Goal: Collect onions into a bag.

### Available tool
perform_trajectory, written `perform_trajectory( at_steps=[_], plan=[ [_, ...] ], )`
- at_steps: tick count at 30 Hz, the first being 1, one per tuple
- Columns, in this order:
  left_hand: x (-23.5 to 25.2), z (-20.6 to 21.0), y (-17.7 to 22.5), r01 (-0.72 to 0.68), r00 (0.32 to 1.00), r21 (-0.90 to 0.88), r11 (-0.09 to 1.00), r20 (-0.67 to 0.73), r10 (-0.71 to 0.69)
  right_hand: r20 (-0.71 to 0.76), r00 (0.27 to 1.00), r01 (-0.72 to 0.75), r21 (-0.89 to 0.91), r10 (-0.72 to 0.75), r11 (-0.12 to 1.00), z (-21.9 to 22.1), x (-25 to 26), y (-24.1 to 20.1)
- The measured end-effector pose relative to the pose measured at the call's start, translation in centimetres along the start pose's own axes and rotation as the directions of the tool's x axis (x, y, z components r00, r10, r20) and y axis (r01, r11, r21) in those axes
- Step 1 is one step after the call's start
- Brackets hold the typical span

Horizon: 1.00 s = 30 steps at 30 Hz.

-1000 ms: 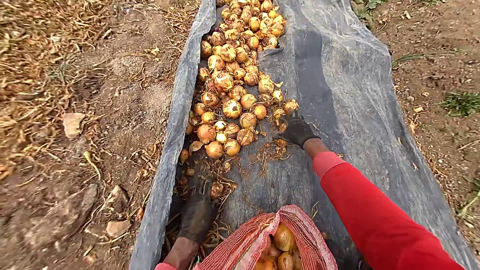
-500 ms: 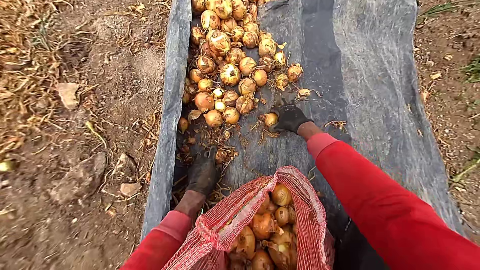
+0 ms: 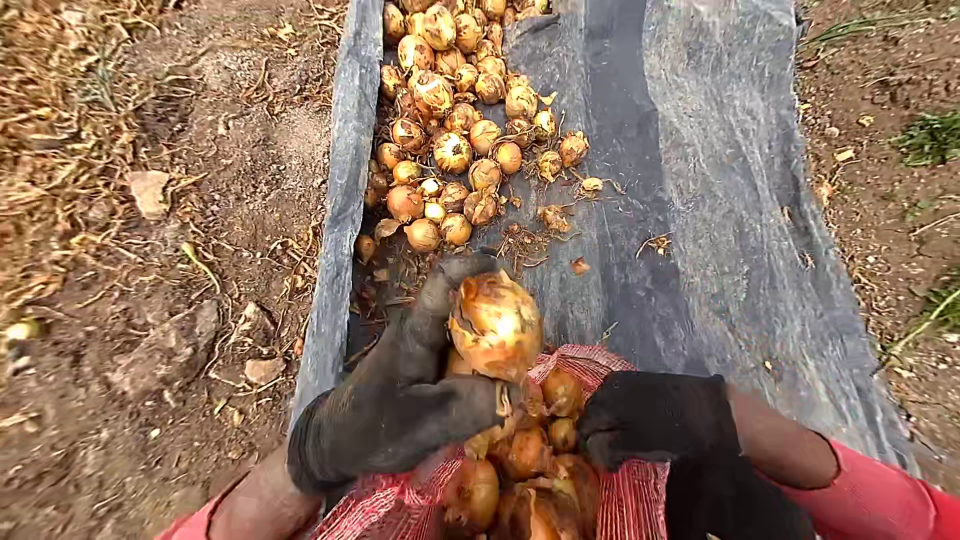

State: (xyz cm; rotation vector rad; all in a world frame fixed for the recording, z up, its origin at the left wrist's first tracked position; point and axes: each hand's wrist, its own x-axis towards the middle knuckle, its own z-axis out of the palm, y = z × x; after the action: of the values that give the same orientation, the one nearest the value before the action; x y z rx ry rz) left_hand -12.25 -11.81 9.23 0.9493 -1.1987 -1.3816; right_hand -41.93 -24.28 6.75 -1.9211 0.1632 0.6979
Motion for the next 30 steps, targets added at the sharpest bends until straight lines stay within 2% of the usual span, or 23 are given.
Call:
perform_trajectory(
  at_steps=[1, 2, 3, 5, 7, 9, 12, 14, 15, 16, 17, 19, 21, 22, 23, 24, 26, 27, 28, 30],
  plan=[
    [0.0, 1.5, 1.1, -0.06, 0.976, 0.14, 0.988, 0.217, 0.028, -0.027, 1.0, -0.001, -0.055, 0.0, 0.998, -0.2, -0.9, 0.2],
    [-0.2, 3.0, 1.7, -0.131, 0.908, 0.248, 0.96, 0.418, 0.017, -0.014, 1.0, -0.026, -0.019, 0.026, 0.999, -0.7, -1.6, 0.0],
    [-0.8, 4.5, 1.8, -0.182, 0.831, 0.328, 0.927, 0.555, -0.033, 0.032, 0.997, -0.071, 0.062, 0.069, 0.996, -1.2, -2.0, -0.4],
    [-2.6, 6.4, 1.2, -0.235, 0.696, 0.432, 0.87, 0.7, -0.16, 0.096, 0.985, -0.155, 0.112, 0.145, 0.982, -1.9, -2.3, -1.1],
    [-3.8, 6.5, 1.0, -0.228, 0.657, 0.514, 0.827, 0.708, -0.26, 0.122, 0.976, -0.195, 0.11, 0.181, 0.975, -2.4, -2.2, -1.4],
    [-4.2, 5.8, 1.5, -0.158, 0.682, 0.535, 0.83, 0.667, -0.3, 0.109, 0.98, -0.178, 0.089, 0.168, 0.98, -2.3, -1.7, -1.5],
    [-4.5, 4.8, 1.1, -0.026, 0.823, 0.433, 0.901, 0.52, -0.226, 0.093, 0.982, -0.171, 0.086, 0.163, 0.981, -2.3, -0.7, -1.3],
    [-4.2, 3.2, -0.8, 0.06, 0.936, 0.244, 0.968, 0.322, -0.14, 0.057, 0.987, -0.152, 0.072, 0.148, 0.986, -1.9, 0.0, -0.4],
    [-3.9, 2.0, -2.2, 0.082, 0.975, 0.228, 0.97, 0.185, -0.126, 0.033, 0.989, -0.146, 0.066, 0.144, 0.987, -1.8, 0.3, 0.0],
    [-3.3, 0.3, -3.8, 0.114, 0.992, 0.302, 0.946, 0.022, -0.127, 0.012, 0.989, -0.15, 0.065, 0.15, 0.986, -1.8, 0.7, 0.4],
    [-2.4, -1.6, -5.7, 0.188, 0.98, 0.431, 0.883, -0.143, -0.139, 0.004, 0.988, -0.152, 0.059, 0.152, 0.987, -2.0, 1.1, 0.8],
    [0.3, -6.1, -9.8, 0.381, 0.912, 0.639, 0.668, -0.379, -0.157, 0.031, 0.985, -0.169, 0.062, 0.167, 0.984, -3.2, 2.2, 1.3],
    [3.6, -10.4, -13.2, 0.549, 0.832, 0.734, 0.4, -0.526, -0.177, 0.024, 0.977, -0.213, 0.178, 0.212, 0.961, -5.9, 3.7, 1.6],
    [5.1, -12.3, -14.6, 0.575, 0.818, 0.771, 0.273, -0.545, -0.184, -0.058, 0.968, -0.218, 0.281, 0.243, 0.935, -7.4, 4.7, 1.7],
    [6.3, -13.8, -15.6, 0.566, 0.821, 0.807, 0.171, -0.532, -0.208, -0.195, 0.939, -0.205, 0.347, 0.284, 0.915, -9.0, 5.9, 2.0],
    [7.5, -15.2, -16.5, 0.519, 0.841, 0.851, 0.076, -0.493, -0.224, -0.362, 0.869, -0.213, 0.34, 0.337, 0.916, -10.7, 7.4, 2.4],
    [9.5, -17.3, -17.6, 0.384, 0.887, 0.922, -0.049, -0.383, -0.258, -0.674, 0.64, -0.373, 0.148, 0.37, 0.916, -14.0, 11.9, 4.0],
    [10.2, -17.9, -17.9, 0.35, 0.892, 0.934, -0.073, -0.356, -0.278, -0.756, 0.554, -0.457, 0.074, 0.349, 0.886, -15.5, 14.3, 5.0],
    [10.7, -18.1, -18.0, 0.347, 0.887, 0.934, -0.082, -0.356, -0.294, -0.797, 0.5, -0.51, 0.045, 0.339, 0.859, -16.9, 16.8, 6.0],
    [11.1, -18.0, -17.6, 0.378, 0.863, 0.92, -0.107, -0.392, -0.32, -0.82, 0.448, -0.579, 0.038, 0.357, 0.814, -18.8, 21.7, 7.2]
  ],
)
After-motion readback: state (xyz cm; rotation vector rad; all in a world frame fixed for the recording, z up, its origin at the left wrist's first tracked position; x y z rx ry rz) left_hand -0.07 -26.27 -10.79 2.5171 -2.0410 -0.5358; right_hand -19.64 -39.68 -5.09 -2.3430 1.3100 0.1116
